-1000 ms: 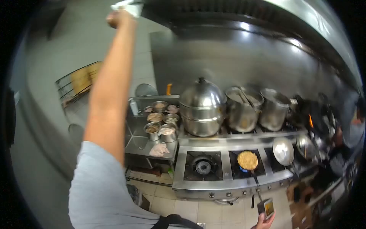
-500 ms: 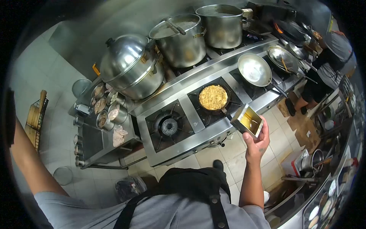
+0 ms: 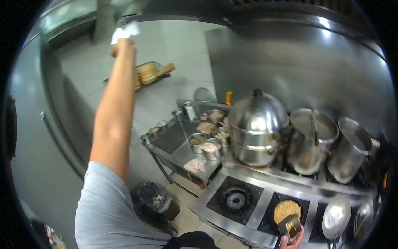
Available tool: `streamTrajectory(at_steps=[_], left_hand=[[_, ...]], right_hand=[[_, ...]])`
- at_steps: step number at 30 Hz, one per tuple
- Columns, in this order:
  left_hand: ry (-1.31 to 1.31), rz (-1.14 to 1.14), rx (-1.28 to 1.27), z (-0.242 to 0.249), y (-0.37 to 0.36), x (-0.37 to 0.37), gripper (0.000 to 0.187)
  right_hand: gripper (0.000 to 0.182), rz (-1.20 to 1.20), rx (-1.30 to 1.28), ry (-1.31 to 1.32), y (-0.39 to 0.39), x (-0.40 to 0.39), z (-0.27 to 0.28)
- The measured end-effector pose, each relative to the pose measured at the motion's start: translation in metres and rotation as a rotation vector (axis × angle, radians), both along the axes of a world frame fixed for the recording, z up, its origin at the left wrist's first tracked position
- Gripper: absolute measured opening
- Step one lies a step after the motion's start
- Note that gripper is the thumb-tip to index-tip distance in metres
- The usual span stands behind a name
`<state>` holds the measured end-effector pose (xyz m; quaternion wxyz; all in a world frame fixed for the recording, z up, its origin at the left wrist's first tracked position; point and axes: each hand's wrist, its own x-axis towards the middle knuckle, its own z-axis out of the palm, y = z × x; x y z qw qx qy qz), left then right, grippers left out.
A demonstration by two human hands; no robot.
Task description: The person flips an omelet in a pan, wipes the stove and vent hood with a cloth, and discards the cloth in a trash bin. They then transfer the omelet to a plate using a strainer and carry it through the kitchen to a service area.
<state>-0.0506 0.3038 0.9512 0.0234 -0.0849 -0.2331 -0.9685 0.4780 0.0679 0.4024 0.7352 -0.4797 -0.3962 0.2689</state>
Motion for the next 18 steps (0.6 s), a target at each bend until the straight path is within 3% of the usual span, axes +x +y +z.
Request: streamTrajectory(at_steps=[3, 5, 6, 8, 9, 11, 13, 16, 18], left_hand=[[0.097, -0.096, -0.056, -0.005, -0.019, 0.016, 0.031], [0.383, -0.174, 0.056, 0.013, -0.014, 0.008, 0.035], [0.381, -0.17, 0.059, 0.026, -0.011, 0.007, 0.035], [0.397, -0.371, 0.061, 0.05, -0.01, 0.006, 0.038], [0.391, -0.37, 0.059, 0.048, -0.003, -0.001, 0.038], [0.585, -0.338, -0.261, 0.034, 0.006, -0.021, 0.031], [0.35, -0.261, -0.191, 0.005, -0.012, -0.005, 0.03], [0.355, -0.254, -0.101, 0.003, -0.022, -0.027, 0.031], [0.529, -0.165, -0.175, 0.017, -0.03, -0.029, 0.03]], right_hand=[[0.067, -0.023, 0.025, -0.06, 0.008, 0.002, -0.021], [0.067, 0.015, 0.024, -0.026, 0.008, -0.001, -0.019], [0.066, 0.047, 0.021, 0.01, 0.008, -0.001, -0.017], [0.065, 0.056, 0.019, 0.009, 0.007, 0.005, -0.029], [0.064, 0.066, 0.011, 0.011, 0.007, 0.009, -0.034], [0.064, 0.092, 0.056, 0.023, 0.008, 0.007, -0.034], [0.063, 0.117, 0.11, 0.038, 0.01, 0.004, -0.035], [0.064, 0.231, 0.033, 0.019, 0.009, 0.0, -0.019], [0.064, 0.213, 0.052, 0.027, 0.005, -0.013, 0.002]])
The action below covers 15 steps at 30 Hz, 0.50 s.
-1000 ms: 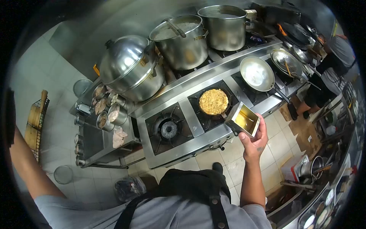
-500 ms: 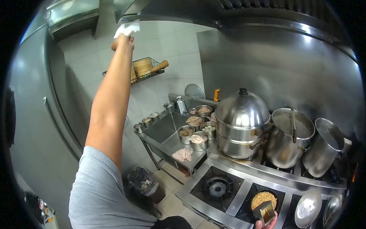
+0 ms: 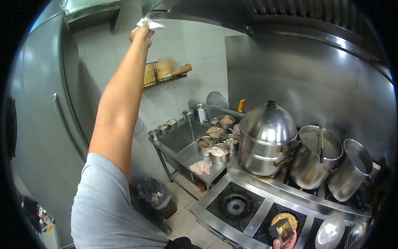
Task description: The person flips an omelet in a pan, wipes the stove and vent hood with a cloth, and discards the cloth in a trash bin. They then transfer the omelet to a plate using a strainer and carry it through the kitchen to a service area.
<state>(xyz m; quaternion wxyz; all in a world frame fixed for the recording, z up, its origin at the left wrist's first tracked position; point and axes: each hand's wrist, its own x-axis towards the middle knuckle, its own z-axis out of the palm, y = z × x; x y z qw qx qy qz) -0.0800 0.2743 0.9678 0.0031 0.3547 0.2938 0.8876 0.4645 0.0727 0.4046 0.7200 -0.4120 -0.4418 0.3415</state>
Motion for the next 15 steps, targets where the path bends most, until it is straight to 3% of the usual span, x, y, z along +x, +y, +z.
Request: streamTrajectory(at_steps=[1, 3, 5, 7, 9, 10, 11, 12, 13, 14, 15], left_hand=[[0.001, -0.003, -0.001, 0.009, 0.009, -0.01, 0.03], [0.236, -0.103, -0.233, 0.025, 0.028, -0.025, 0.026], [0.267, -0.134, -0.38, 0.006, 0.037, 0.003, 0.02], [0.161, 0.227, -0.639, -0.011, 0.064, -0.009, 0.014], [0.104, 0.338, -0.627, -0.033, 0.071, -0.025, 0.022], [0.058, 0.452, -0.626, -0.05, 0.07, -0.03, 0.032], [0.177, 0.508, -0.647, -0.068, 0.057, -0.029, 0.034], [0.442, 0.701, -0.772, -0.089, 0.048, -0.035, 0.033], [0.332, 0.389, -0.501, -0.126, 0.029, -0.014, 0.024], [0.252, -0.097, -0.285, -0.172, 0.002, 0.017, 0.016], [0.247, -0.093, -0.196, -0.214, -0.014, 0.04, 0.013]], right_hand=[[0.065, -0.014, 0.007, 0.005, -0.002, -0.004, 0.006], [0.065, -0.012, -0.025, 0.007, -0.004, -0.004, 0.005], [0.066, -0.034, 0.005, -0.047, -0.009, -0.007, 0.007], [0.066, -0.077, -0.087, -0.102, -0.014, -0.008, 0.004], [0.07, -0.042, -0.031, -0.04, -0.015, -0.007, -0.015], [0.042, -0.084, 0.012, -0.044, -0.019, -0.021, 0.008], [0.076, 0.077, 0.086, 0.059, 0.004, -0.014, -0.029], [0.075, 0.021, 0.065, 0.04, 0.007, -0.026, -0.018], [0.074, 0.046, 0.022, 0.022, 0.014, -0.033, -0.006], [0.072, 0.055, -0.024, -0.027, 0.02, -0.043, 0.002], [0.071, 0.094, -0.007, -0.112, 0.026, -0.051, 0.012]])
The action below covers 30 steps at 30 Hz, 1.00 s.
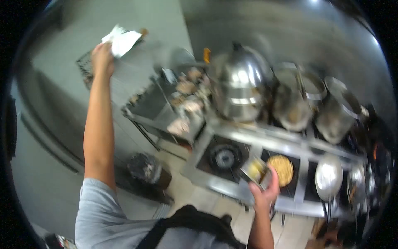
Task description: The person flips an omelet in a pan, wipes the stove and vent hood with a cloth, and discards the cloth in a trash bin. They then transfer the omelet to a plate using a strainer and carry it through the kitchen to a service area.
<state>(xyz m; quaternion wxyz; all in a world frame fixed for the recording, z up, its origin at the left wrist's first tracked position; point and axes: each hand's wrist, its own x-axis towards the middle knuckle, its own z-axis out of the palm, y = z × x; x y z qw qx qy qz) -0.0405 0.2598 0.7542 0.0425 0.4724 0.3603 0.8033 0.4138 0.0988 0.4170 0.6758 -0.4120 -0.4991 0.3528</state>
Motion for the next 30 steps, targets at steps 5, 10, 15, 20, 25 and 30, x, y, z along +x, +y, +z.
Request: streamTrajectory(at_steps=[5, 10, 15, 20, 25, 30], left_hand=[[-0.13, -0.159, -0.346, -0.23, -0.084, 0.022, 0.011], [-0.294, -0.081, -0.589, -0.324, -0.198, -0.004, 0.011], [-0.234, -0.001, -0.649, -0.349, -0.261, -0.052, 0.012], [-0.286, -0.054, -0.729, -0.377, -0.289, -0.081, 0.009], [-0.301, -0.054, -0.74, -0.401, -0.286, -0.11, 0.007], [-0.28, 0.015, -0.83, -0.398, -0.261, -0.129, 0.008]], right_hand=[[0.073, 0.325, 0.157, -0.052, 0.055, -0.062, 0.027], [0.067, 0.371, 0.318, -0.417, 0.096, -0.129, 0.055], [0.065, 0.519, 0.44, -0.595, 0.124, -0.232, 0.082], [0.068, 0.736, 0.473, -0.688, 0.145, -0.342, 0.093], [0.065, 0.801, 0.686, -0.846, 0.175, -0.451, 0.095], [0.066, 0.889, 0.872, -0.975, 0.195, -0.56, 0.106]])
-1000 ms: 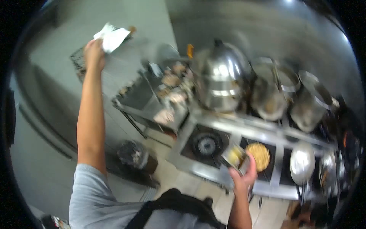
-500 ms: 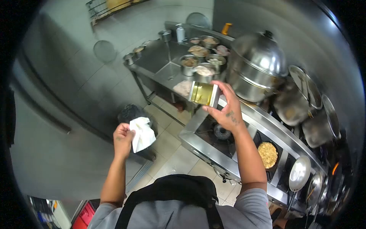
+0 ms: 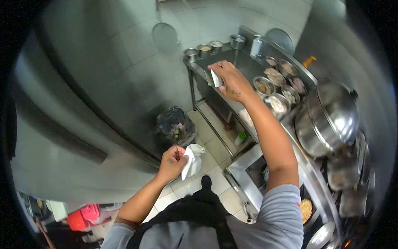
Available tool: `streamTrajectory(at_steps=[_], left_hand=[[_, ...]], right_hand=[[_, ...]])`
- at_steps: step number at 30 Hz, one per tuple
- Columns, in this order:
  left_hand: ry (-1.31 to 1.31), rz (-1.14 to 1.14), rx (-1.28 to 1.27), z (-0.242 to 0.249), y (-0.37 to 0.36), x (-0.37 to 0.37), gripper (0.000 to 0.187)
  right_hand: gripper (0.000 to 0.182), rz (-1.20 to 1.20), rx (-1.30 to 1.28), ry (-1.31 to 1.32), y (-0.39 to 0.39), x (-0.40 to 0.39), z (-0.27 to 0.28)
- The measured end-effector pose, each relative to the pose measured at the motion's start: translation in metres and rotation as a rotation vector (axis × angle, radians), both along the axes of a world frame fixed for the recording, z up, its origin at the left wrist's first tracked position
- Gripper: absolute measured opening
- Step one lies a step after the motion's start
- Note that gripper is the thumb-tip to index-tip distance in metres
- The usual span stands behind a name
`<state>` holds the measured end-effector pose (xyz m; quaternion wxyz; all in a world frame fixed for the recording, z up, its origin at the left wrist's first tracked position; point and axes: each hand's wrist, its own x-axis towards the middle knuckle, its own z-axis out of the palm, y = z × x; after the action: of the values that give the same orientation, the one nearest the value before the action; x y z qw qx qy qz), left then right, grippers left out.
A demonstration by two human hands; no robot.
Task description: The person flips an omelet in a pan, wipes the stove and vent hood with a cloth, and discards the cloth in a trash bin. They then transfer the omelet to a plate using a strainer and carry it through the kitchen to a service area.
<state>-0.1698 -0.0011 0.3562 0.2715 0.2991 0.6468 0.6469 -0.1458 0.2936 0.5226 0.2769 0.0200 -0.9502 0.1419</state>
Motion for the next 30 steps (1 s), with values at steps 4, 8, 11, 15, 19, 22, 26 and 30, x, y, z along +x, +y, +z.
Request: streamTrajectory(at_steps=[4, 8, 11, 15, 19, 22, 26, 30], left_hand=[[0.036, 0.119, -0.021, 0.013, 0.015, -0.018, 0.009], [0.034, 0.201, -0.024, 0.013, 0.02, -0.04, 0.009], [0.056, 0.316, -0.012, 0.009, 0.02, -0.051, 0.009], [0.06, 0.375, -0.055, 0.008, 0.017, -0.059, 0.009], [0.096, 0.412, -0.103, 0.001, 0.015, -0.065, 0.011], [0.025, 0.433, -0.004, -0.002, 0.014, -0.067, 0.011], [0.021, 0.491, -0.063, -0.007, 0.011, -0.068, 0.011], [-0.045, 0.502, -0.06, -0.003, 0.014, -0.071, 0.01]], right_hand=[[0.07, 0.081, 0.115, 0.008, 0.019, -0.079, 0.003], [0.07, 0.178, 0.174, 0.016, 0.029, -0.144, 0.001], [0.064, 0.224, 0.313, 0.072, 0.025, -0.183, 0.002], [0.047, 0.268, 0.462, 0.177, 0.018, -0.227, 0.003], [0.043, 0.349, 0.509, 0.256, 0.012, -0.267, -0.001], [0.039, 0.402, 0.552, 0.288, 0.004, -0.282, -0.004], [0.038, 0.415, 0.535, 0.307, -0.008, -0.284, -0.008], [0.037, 0.443, 0.576, 0.401, -0.007, -0.299, 0.005]])
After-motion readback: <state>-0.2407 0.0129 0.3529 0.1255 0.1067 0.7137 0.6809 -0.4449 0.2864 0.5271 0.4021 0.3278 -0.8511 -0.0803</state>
